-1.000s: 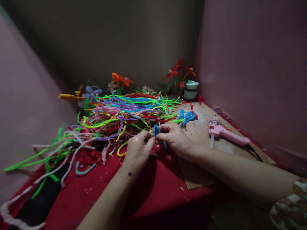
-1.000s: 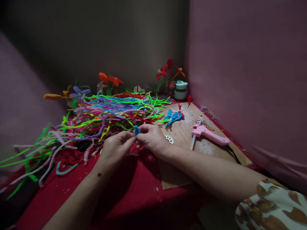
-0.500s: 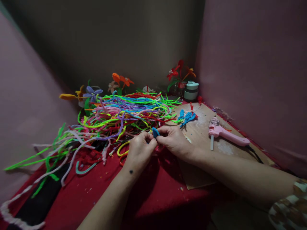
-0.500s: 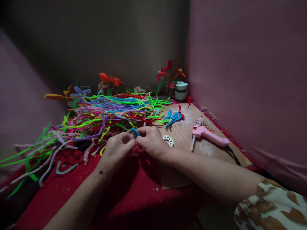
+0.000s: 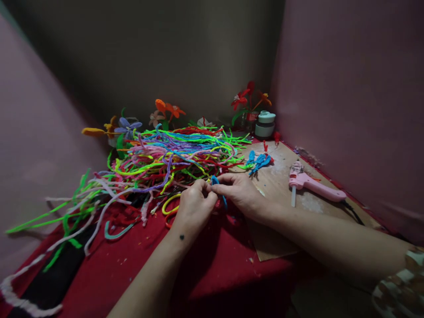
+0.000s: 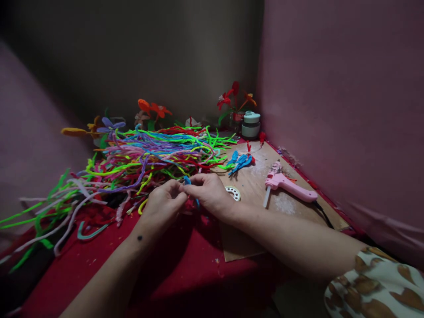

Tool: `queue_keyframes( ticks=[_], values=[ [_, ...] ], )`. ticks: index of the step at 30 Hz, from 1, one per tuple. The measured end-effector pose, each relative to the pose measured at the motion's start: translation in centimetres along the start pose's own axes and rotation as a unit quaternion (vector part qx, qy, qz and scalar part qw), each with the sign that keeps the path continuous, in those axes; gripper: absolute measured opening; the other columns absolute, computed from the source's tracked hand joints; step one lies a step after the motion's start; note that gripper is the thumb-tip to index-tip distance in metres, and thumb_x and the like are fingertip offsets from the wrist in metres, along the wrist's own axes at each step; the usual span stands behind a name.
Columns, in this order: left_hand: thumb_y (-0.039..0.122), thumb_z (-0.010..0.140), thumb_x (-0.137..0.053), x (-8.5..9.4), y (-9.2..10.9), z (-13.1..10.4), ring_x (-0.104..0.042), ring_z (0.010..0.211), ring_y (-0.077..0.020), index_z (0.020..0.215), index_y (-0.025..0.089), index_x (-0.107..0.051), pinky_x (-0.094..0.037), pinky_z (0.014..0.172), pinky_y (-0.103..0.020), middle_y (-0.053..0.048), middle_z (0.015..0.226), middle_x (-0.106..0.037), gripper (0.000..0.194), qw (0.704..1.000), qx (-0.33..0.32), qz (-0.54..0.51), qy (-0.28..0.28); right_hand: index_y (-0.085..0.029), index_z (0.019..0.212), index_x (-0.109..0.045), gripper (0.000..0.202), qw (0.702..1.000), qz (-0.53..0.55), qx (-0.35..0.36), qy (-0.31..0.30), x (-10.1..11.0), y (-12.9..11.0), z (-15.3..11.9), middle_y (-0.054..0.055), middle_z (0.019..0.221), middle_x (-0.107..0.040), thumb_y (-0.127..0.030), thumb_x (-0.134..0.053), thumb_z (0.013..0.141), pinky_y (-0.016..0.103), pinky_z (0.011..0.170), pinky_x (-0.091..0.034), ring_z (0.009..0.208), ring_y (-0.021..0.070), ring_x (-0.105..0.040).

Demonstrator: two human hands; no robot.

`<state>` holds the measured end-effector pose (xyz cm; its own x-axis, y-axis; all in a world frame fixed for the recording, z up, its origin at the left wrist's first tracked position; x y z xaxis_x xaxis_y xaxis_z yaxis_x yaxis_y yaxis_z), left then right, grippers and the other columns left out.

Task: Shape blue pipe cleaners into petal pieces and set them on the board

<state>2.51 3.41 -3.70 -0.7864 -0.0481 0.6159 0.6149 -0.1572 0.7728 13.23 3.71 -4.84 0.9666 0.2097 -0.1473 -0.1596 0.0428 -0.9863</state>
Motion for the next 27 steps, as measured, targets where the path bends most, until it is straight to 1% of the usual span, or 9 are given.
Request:
queue_keyframes(
  ticks=[2, 5, 7, 9, 12, 14, 18, 22, 27],
  values=[
    [0.025, 0.067, -0.056, -0.4, 0.0, -0.1, -0.051, 0.046, -0.0102, 0.068, 0.018, -0.051, -0.041, 0.048, -0.022, 0.004, 0.054, -0.055, 0.009, 0.995, 0.023, -0.081, -0.046, -0.012, 0.064, -0.06, 0.01, 0.999, 0.029, -0.013, 0.009, 0.4, 0.2, 0.3, -0.003, 0.054, -0.053, -0.022, -0.061, 0.064, 0.02, 0.044, -0.036, 0.045, 0.0066, -0.045],
    [0.023, 0.063, -0.065, -1.0, 0.8, -0.7, -0.063, 0.061, -0.0143, 0.081, 0.017, -0.053, -0.05, 0.061, -0.027, 0.001, 0.069, -0.064, 0.023, 0.96, 0.048, -0.242, -0.132, -0.013, 0.062, -0.057, 0.008, 0.994, 0.099, -0.034, 0.013, 1.0, 0.7, 0.9, -0.003, 0.05, -0.053, -0.02, -0.061, 0.063, 0.021, 0.042, -0.037, 0.042, 0.0079, -0.047],
    [0.021, 0.063, -0.068, -0.3, 1.5, -0.7, -0.066, 0.073, -0.016, 0.084, 0.016, -0.055, -0.051, 0.073, -0.03, -0.001, 0.078, -0.067, 0.026, 0.945, 0.029, -0.298, -0.129, -0.014, 0.061, -0.055, 0.009, 0.989, 0.141, -0.041, 0.016, 1.3, 0.9, 1.2, -0.003, 0.05, -0.053, -0.019, -0.062, 0.061, 0.022, 0.043, -0.039, 0.043, 0.0092, -0.049],
    [0.021, 0.067, -0.066, 0.8, 1.7, -0.7, -0.066, 0.074, -0.0155, 0.082, 0.015, -0.059, -0.05, 0.074, -0.028, -0.002, 0.076, -0.068, 0.018, 0.951, 0.002, -0.295, -0.091, -0.014, 0.062, -0.055, 0.009, 0.987, 0.154, -0.044, 0.018, 1.4, 0.9, 1.3, -0.002, 0.05, -0.053, -0.018, -0.063, 0.06, 0.022, 0.043, -0.039, 0.044, 0.0097, -0.05],
    [0.023, 0.073, -0.061, 1.9, 2.2, -0.7, -0.061, 0.059, -0.0119, 0.076, 0.015, -0.062, -0.049, 0.059, -0.023, -0.001, 0.066, -0.065, 0.008, 0.975, -0.06, -0.21, -0.04, -0.014, 0.063, -0.056, 0.007, 0.99, 0.134, -0.05, 0.02, 1.3, 0.4, 0.9, -0.003, 0.05, -0.053, -0.016, -0.062, 0.061, 0.02, 0.041, -0.036, 0.042, 0.0078, -0.046],
    [0.021, 0.076, -0.057, 2.5, 3.3, -1.0, -0.055, 0.054, -0.0097, 0.074, 0.016, -0.062, -0.045, 0.053, -0.021, 0.001, 0.063, -0.061, 0.007, 0.982, -0.143, -0.12, -0.006, -0.014, 0.059, -0.055, 0.007, 0.993, 0.105, -0.048, 0.03, 1.3, -0.2, 0.5, -0.004, 0.048, -0.05, -0.015, -0.061, 0.061, 0.019, 0.037, -0.031, 0.04, 0.0059, -0.042],
    [0.016, 0.083, -0.047, 2.2, 5.3, -2.2, -0.056, 0.068, -0.0113, 0.078, 0.017, -0.059, -0.044, 0.064, -0.023, -0.002, 0.073, -0.059, 0.013, 0.947, -0.302, 0.099, 0.055, -0.014, 0.053, -0.052, 0.012, 0.998, 0.033, -0.028, 0.046, 1.4, -1.1, 0.1, -0.006, 0.044, -0.047, -0.014, -0.058, 0.063, 0.019, 0.037, -0.027, 0.038, 0.0049, -0.037],
    [0.021, 0.086, -0.042, 1.2, 5.1, -2.5, -0.056, 0.072, -0.0135, 0.084, 0.016, -0.056, -0.044, 0.065, -0.024, -0.004, 0.079, -0.057, 0.015, 0.914, -0.31, 0.25, 0.077, -0.014, 0.053, -0.051, 0.013, 0.999, -0.001, 0.005, 0.045, 1.5, -1.3, 0.3, -0.006, 0.044, -0.045, -0.014, -0.056, 0.064, 0.019, 0.04, -0.029, 0.04, 0.0049, -0.038],
    [0.024, 0.086, -0.04, 0.5, 4.6, -2.5, -0.057, 0.071, -0.0145, 0.083, 0.016, -0.053, -0.042, 0.06, -0.024, -0.004, 0.078, -0.057, 0.016, 0.897, -0.273, 0.34, 0.074, -0.015, 0.054, -0.051, 0.011, 0.998, -0.033, 0.007, 0.048, 1.6, -1.0, 0.2, -0.006, 0.047, -0.045, -0.016, -0.056, 0.064, 0.019, 0.041, -0.03, 0.041, 0.0055, -0.039]
  ],
)
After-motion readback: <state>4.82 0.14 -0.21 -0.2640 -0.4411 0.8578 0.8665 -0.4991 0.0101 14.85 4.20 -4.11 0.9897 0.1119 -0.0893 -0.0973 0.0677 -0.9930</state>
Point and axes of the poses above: each hand's wrist, its own z-axis towards the middle knuckle, its own x-axis out of the back of the hand, y = z × x, the point moved 9 cm from there along z, towards the middle knuckle
